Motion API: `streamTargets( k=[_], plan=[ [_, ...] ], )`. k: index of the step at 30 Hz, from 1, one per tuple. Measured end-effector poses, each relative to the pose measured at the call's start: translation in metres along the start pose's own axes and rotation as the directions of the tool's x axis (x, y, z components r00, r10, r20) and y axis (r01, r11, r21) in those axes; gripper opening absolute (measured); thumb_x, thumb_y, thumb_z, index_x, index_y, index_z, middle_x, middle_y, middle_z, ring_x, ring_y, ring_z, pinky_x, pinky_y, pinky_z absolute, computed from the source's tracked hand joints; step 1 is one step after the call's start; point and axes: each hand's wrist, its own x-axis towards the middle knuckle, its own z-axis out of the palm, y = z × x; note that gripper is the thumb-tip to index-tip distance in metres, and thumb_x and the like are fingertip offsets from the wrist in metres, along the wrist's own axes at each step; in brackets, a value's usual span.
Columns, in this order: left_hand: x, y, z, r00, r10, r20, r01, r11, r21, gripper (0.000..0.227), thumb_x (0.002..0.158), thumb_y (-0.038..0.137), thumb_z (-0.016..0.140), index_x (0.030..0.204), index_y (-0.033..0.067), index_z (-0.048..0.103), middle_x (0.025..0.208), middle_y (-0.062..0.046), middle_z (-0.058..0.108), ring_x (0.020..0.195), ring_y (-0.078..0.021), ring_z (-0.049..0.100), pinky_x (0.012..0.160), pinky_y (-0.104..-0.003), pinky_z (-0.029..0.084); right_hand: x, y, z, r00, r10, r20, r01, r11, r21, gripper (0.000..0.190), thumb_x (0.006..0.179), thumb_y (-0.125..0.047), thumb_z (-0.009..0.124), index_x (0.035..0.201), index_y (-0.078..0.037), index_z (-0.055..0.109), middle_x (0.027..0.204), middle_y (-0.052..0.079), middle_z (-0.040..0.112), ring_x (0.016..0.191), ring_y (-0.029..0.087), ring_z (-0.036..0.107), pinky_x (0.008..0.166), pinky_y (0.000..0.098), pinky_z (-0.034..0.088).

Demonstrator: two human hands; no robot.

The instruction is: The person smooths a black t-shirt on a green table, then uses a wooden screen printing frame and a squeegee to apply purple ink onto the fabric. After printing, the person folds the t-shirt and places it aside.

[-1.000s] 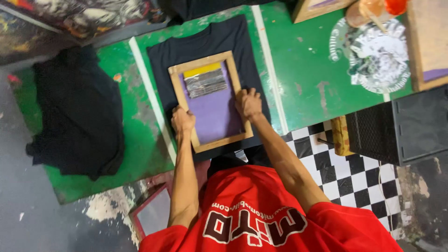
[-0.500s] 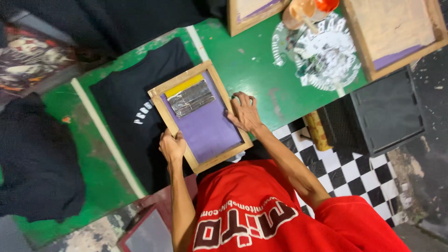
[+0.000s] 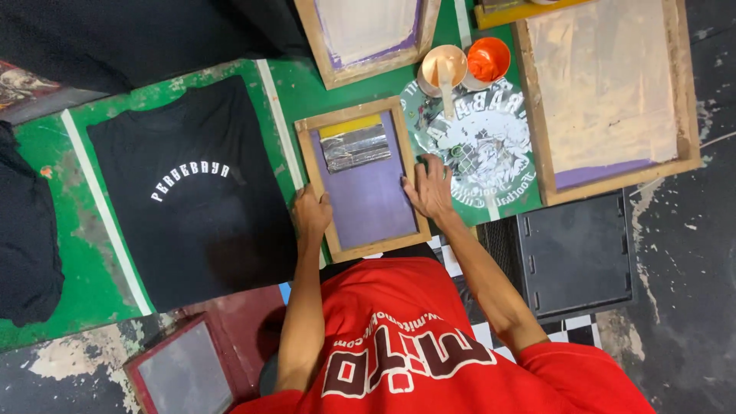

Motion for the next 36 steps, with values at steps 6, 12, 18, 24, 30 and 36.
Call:
streamTargets(
  k=[6, 12, 18, 24, 30, 36],
  plan=[
    [0.015, 0.025, 0.021, 0.995, 0.071, -0.064, -0.070, 0.997, 0.023, 0.052, 0.095, 0.030, 0.064, 0.133, -0.0055, 0.058, 0.114, -0.025, 0.062, 0.114, -0.0462, 0.063, 0.097, -0.059, 0.050, 0.017, 0.029, 0.015, 0.999, -0.012, -0.050, 0.009, 0.999, -0.053, 0.044, 0.103, -0.053, 0.047, 0.112, -0.011, 0.054, 0.132, 0.014, 0.048, 0.128, 0.034, 0.047, 0.098, 0.0556, 0.036],
    [0.028, 0.023, 0.039, 0.986, 0.089, -0.143, -0.091, 0.996, -0.007, 0.053, 0.102, 0.030, 0.057, 0.135, -0.0111, 0.056, 0.116, -0.029, 0.063, 0.114, -0.0491, 0.062, 0.097, -0.060, 0.050, 0.024, 0.033, 0.019, 1.000, 0.010, -0.013, -0.010, 1.000, 0.012, 0.048, 0.104, -0.055, 0.046, 0.118, -0.009, 0.053, 0.135, 0.015, 0.047, 0.126, 0.037, 0.049, 0.096, 0.0601, 0.037],
    [-0.009, 0.037, -0.002, 0.995, -0.034, -0.096, 0.022, 0.992, -0.124, 0.055, 0.101, 0.040, 0.058, 0.143, 0.0048, 0.055, 0.132, -0.031, 0.059, 0.123, -0.0506, 0.059, 0.100, -0.062, 0.050, 0.022, 0.025, 0.015, 0.959, 0.246, 0.143, -0.244, 0.969, -0.031, 0.065, 0.095, -0.067, 0.056, 0.130, -0.012, 0.056, 0.141, 0.017, 0.047, 0.132, 0.042, 0.046, 0.099, 0.0653, 0.038],
    [-0.047, -0.002, -0.041, 0.975, -0.161, -0.151, 0.120, 0.961, -0.248, 0.051, 0.096, 0.041, 0.067, 0.138, 0.0122, 0.061, 0.120, -0.016, 0.069, 0.101, -0.0363, 0.073, 0.086, -0.053, 0.059, 0.020, -0.064, -0.019, 0.980, 0.176, 0.094, -0.195, 0.943, 0.269, 0.042, 0.091, -0.049, 0.072, 0.118, -0.018, 0.062, 0.120, 0.010, 0.057, 0.113, 0.039, 0.060, 0.087, 0.0582, 0.049],
    [-0.073, -0.045, -0.106, 0.931, -0.178, -0.319, 0.083, 0.953, -0.290, 0.049, 0.095, 0.043, 0.069, 0.132, 0.0119, 0.065, 0.110, -0.010, 0.073, 0.095, -0.0297, 0.075, 0.080, -0.047, 0.061, 0.019, -0.182, -0.025, 0.968, 0.146, 0.207, -0.229, 0.853, 0.470, 0.037, 0.095, -0.045, 0.073, 0.117, -0.017, 0.063, 0.113, 0.011, 0.062, 0.113, 0.040, 0.063, 0.094, 0.0539, 0.050],
    [-0.059, -0.140, -0.163, 0.898, -0.187, -0.399, 0.088, 0.963, -0.253, 0.045, 0.093, 0.045, 0.070, 0.128, 0.0169, 0.067, 0.107, -0.008, 0.075, 0.095, -0.0317, 0.074, 0.078, -0.049, 0.060, 0.024, -0.282, 0.014, 0.976, 0.161, 0.149, -0.218, 0.801, 0.558, 0.039, 0.094, -0.040, 0.075, 0.117, -0.011, 0.062, 0.105, 0.020, 0.060, 0.106, 0.047, 0.062, 0.090, 0.0558, 0.048]
  ],
)
